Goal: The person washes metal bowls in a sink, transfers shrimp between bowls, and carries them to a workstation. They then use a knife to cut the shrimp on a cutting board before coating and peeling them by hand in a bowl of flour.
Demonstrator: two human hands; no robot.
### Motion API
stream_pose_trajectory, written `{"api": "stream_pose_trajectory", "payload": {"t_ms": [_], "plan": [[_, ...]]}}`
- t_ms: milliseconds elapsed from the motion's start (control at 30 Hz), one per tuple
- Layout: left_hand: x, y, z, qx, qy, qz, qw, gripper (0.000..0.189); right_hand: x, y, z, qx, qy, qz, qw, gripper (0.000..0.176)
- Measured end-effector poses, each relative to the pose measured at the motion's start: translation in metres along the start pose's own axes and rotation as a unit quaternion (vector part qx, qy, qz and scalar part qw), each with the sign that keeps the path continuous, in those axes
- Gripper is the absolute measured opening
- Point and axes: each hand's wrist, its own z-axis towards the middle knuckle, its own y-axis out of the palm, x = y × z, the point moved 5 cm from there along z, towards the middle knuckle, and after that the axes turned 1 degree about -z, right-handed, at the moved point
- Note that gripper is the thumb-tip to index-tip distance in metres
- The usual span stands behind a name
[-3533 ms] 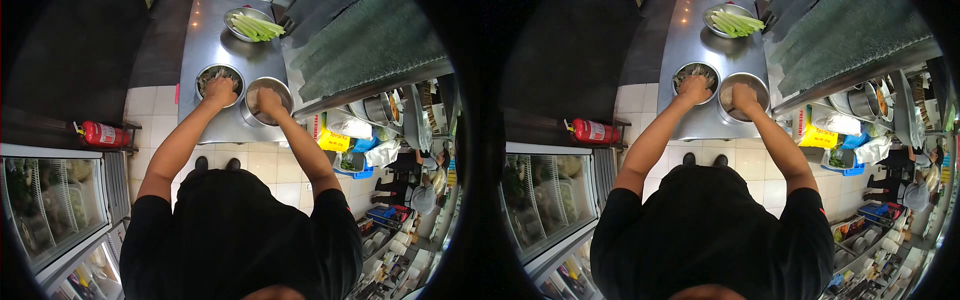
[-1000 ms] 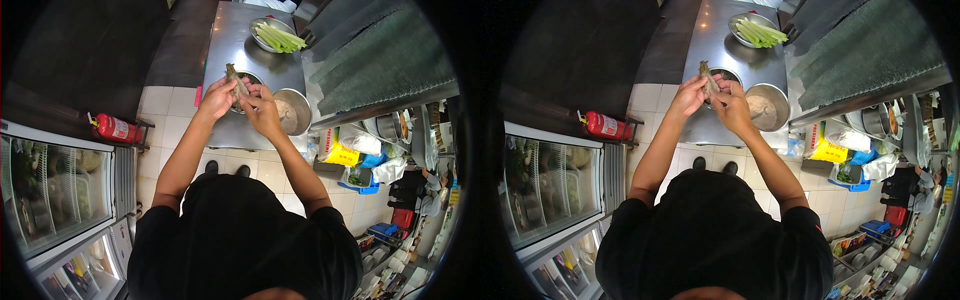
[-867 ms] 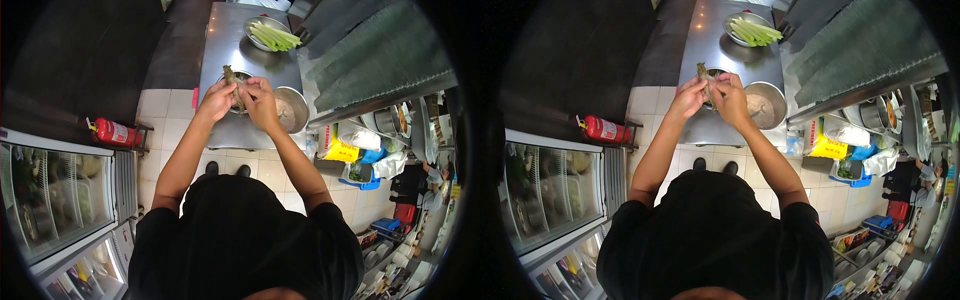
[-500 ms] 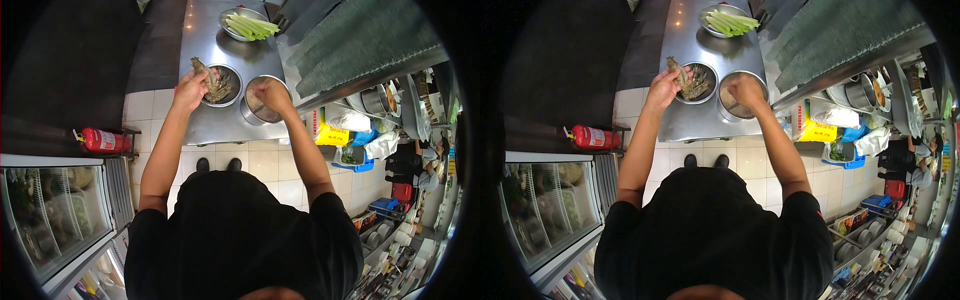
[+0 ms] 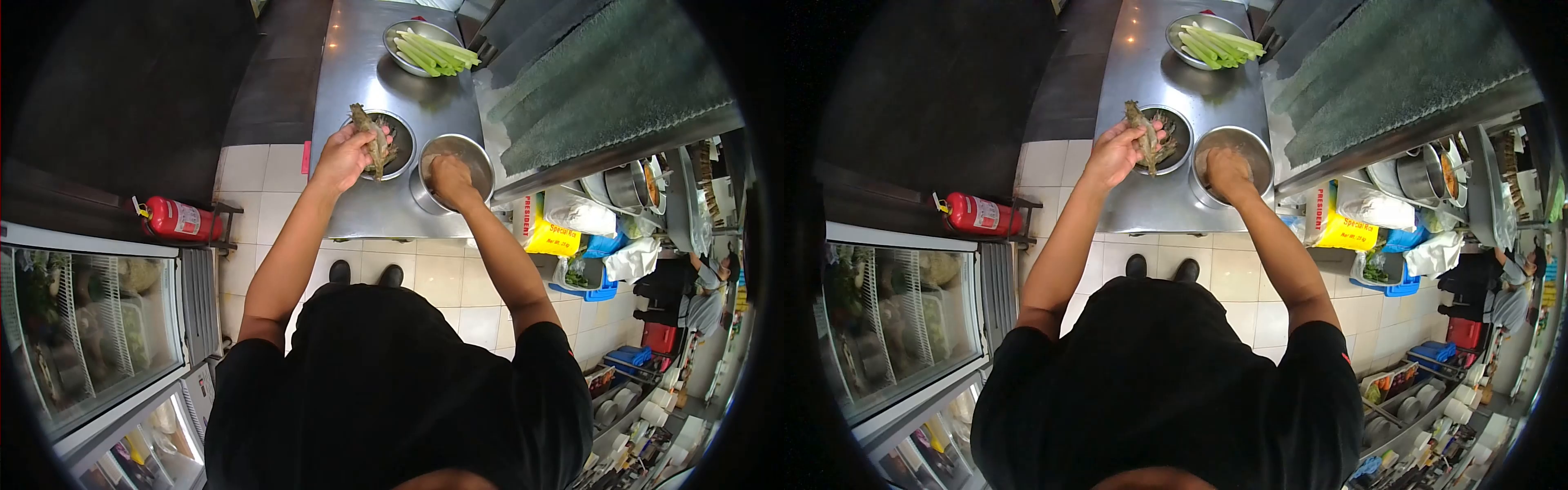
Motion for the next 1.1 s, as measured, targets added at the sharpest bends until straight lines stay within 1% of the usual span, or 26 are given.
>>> {"api": "stream_pose_trajectory", "payload": {"t_ms": [33, 100, 133, 167, 200, 233, 267, 300, 333, 400, 433, 500, 533, 600, 633, 700, 733, 767, 833, 900, 933, 967, 1000, 1033, 1100], "plan": [[0.000, 0.001, 0.001, -0.002, -0.002, 0.002, 1.000, 0.025, 0.002, 0.004, 0.001, 0.001, 0.000, 0.002, 1.000, 0.014], [0.003, 0.002, 0.000, -0.005, 0.002, 0.008, 1.000, 0.025, 0.004, 0.002, 0.005, 0.018, 0.035, 0.023, 0.999, 0.012], [0.004, 0.003, -0.003, -0.006, 0.004, 0.011, 1.000, 0.024, 0.002, -0.003, 0.003, 0.018, 0.030, 0.023, 0.999, 0.012], [0.005, 0.003, -0.005, -0.002, 0.009, 0.010, 1.000, 0.024, 0.001, -0.018, -0.002, 0.101, 0.010, 0.097, 0.990, 0.013], [0.006, 0.005, -0.005, 0.008, 0.016, 0.007, 1.000, 0.025, -0.002, -0.039, -0.009, 0.182, -0.008, 0.171, 0.968, 0.015], [0.006, 0.007, -0.005, 0.016, 0.022, 0.005, 1.000, 0.025, -0.012, -0.054, -0.013, 0.181, -0.011, 0.172, 0.968, 0.015], [0.004, 0.008, -0.004, 0.016, 0.021, 0.006, 1.000, 0.025, -0.027, -0.071, -0.018, 0.188, -0.030, 0.328, 0.925, 0.014], [0.003, 0.010, -0.001, 0.009, 0.031, 0.009, 0.999, 0.023, -0.040, -0.077, -0.020, 0.190, -0.045, 0.476, 0.857, 0.013], [0.002, 0.013, -0.001, 0.002, 0.039, 0.013, 0.999, 0.021, -0.050, -0.074, -0.016, 0.193, -0.039, 0.478, 0.856, 0.013], [-0.001, 0.016, 0.000, -0.010, 0.019, 0.015, 1.000, 0.021, -0.068, -0.074, -0.007, 0.205, -0.096, 0.491, 0.841, 0.013], [0.000, 0.017, 0.000, -0.018, 0.007, 0.015, 1.000, 0.020, -0.068, -0.073, -0.007, 0.207, -0.095, 0.491, 0.841, 0.013], [0.000, 0.014, 0.002, -0.022, 0.010, 0.014, 1.000, 0.020, -0.064, -0.070, -0.002, 0.201, -0.023, 0.426, 0.882, 0.013], [-0.001, 0.012, 0.002, -0.025, 0.010, 0.011, 1.000, 0.019, -0.065, -0.071, 0.001, 0.201, -0.023, 0.426, 0.882, 0.013], [-0.004, 0.010, 0.001, -0.042, -0.001, 0.015, 0.999, 0.022, -0.070, -0.077, 0.003, 0.261, -0.075, 0.423, 0.864, 0.013], [-0.006, 0.012, 0.000, -0.058, -0.011, 0.020, 0.998, 0.024, -0.071, -0.075, 0.003, 0.260, -0.073, 0.424, 0.865, 0.013], [-0.006, 0.010, 0.001, -0.049, -0.009, -0.007, 0.999, 0.024, -0.078, -0.078, 0.001, 0.322, -0.118, 0.350, 0.872, 0.012], [-0.004, 0.008, 0.002, -0.039, -0.005, -0.034, 0.999, 0.024, -0.079, -0.078, -0.001, 0.322, -0.121, 0.351, 0.871, 0.012], [-0.002, 0.006, 0.002, -0.035, -0.002, -0.036, 0.999, 0.024, -0.080, -0.078, -0.009, 0.312, -0.132, 0.347, 0.874, 0.012], [0.007, 0.007, -0.006, -0.001, 0.015, -0.046, 0.999, 0.022, -0.084, -0.076, -0.018, 0.297, -0.147, 0.346, 0.878, 0.012], [0.006, 0.004, -0.006, -0.006, 0.018, -0.043, 0.999, 0.022, -0.084, -0.070, -0.020, 0.266, -0.117, 0.388, 0.875, 0.012], [0.005, 0.005, -0.005, -0.017, 0.017, -0.039, 0.999, 0.022, -0.085, -0.070, -0.016, 0.267, -0.114, 0.389, 0.874, 0.012], [0.002, 0.005, -0.004, -0.020, 0.013, -0.038, 0.999, 0.022, -0.085, -0.073, -0.009, 0.288, -0.106, 0.395, 0.866, 0.012], [-0.001, 0.007, -0.004, -0.016, 0.007, -0.041, 0.999, 0.022, -0.082, -0.077, -0.005, 0.311, -0.099, 0.400, 0.856, 0.012], [-0.004, 0.008, -0.003, -0.012, 0.002, -0.046, 0.999, 0.023, -0.080, -0.075, -0.003, 0.313, -0.097, 0.399, 0.857, 0.012], [-0.002, 0.007, 0.002, -0.004, 0.015, -0.055, 0.998, 0.023, -0.085, -0.075, 0.000, 0.321, -0.140, 0.340, 0.873, 0.017]]}}
